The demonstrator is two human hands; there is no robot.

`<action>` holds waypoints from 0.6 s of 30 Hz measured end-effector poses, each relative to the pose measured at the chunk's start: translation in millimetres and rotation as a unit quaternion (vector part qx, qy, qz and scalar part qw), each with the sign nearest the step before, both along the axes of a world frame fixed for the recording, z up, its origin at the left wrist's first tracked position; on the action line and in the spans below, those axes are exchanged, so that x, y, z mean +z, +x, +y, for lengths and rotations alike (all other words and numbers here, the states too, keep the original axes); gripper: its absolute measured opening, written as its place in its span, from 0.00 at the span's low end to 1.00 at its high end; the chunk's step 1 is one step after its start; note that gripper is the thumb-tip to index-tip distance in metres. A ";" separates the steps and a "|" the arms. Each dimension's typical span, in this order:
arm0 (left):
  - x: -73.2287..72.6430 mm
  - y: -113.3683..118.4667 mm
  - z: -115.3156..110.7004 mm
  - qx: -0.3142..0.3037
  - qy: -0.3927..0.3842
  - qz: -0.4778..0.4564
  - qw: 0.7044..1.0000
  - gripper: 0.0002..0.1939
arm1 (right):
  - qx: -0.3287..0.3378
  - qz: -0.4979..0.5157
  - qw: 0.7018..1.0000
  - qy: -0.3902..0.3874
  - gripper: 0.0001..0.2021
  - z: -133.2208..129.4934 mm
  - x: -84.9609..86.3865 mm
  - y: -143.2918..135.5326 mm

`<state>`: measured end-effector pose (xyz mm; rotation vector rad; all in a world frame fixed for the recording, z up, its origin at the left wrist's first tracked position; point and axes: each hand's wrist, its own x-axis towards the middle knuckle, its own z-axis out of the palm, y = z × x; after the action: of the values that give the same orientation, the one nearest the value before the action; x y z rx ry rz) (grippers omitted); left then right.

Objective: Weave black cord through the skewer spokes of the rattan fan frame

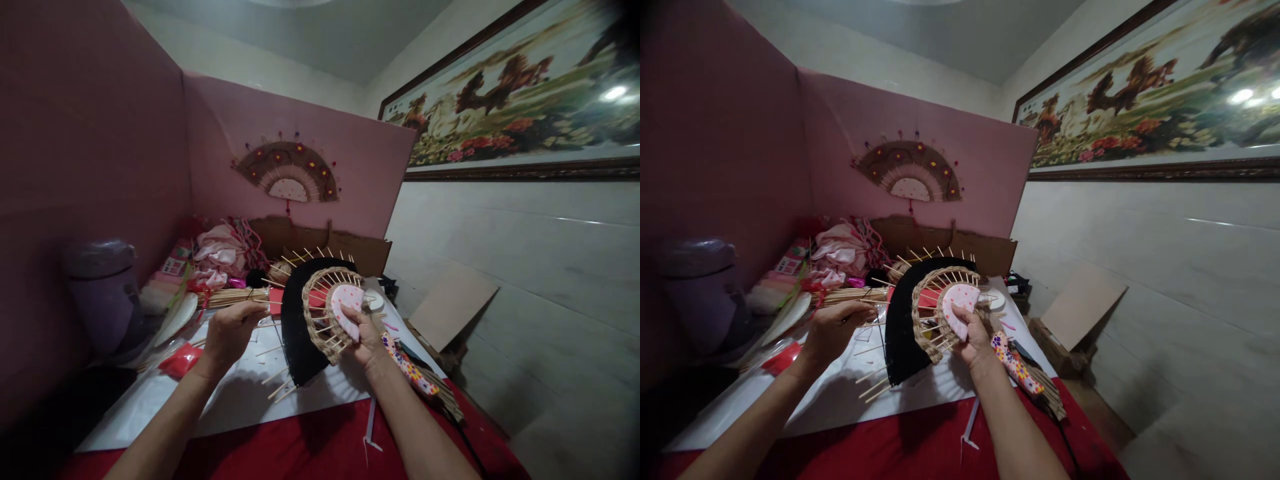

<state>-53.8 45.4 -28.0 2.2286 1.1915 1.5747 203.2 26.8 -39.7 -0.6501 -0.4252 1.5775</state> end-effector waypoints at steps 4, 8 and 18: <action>0.0 -5.5 0.5 0.035 0.056 0.086 0.994 0.08 | -0.002 -0.010 1.000 -0.011 0.05 0.4 1.1 0.7; 1.0 -5.5 -0.7 0.065 0.097 0.126 0.985 0.09 | 0.002 -0.027 1.000 -0.004 0.05 0.3 0.9 0.0; 8.8 -5.2 -1.8 0.048 -0.018 0.077 0.996 0.09 | 0.013 -0.055 0.998 0.009 0.08 -3.0 5.5 4.1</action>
<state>-59.0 43.6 -19.1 2.3389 1.3748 1.4222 207.3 23.8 -34.2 -0.7222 -0.5314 1.5645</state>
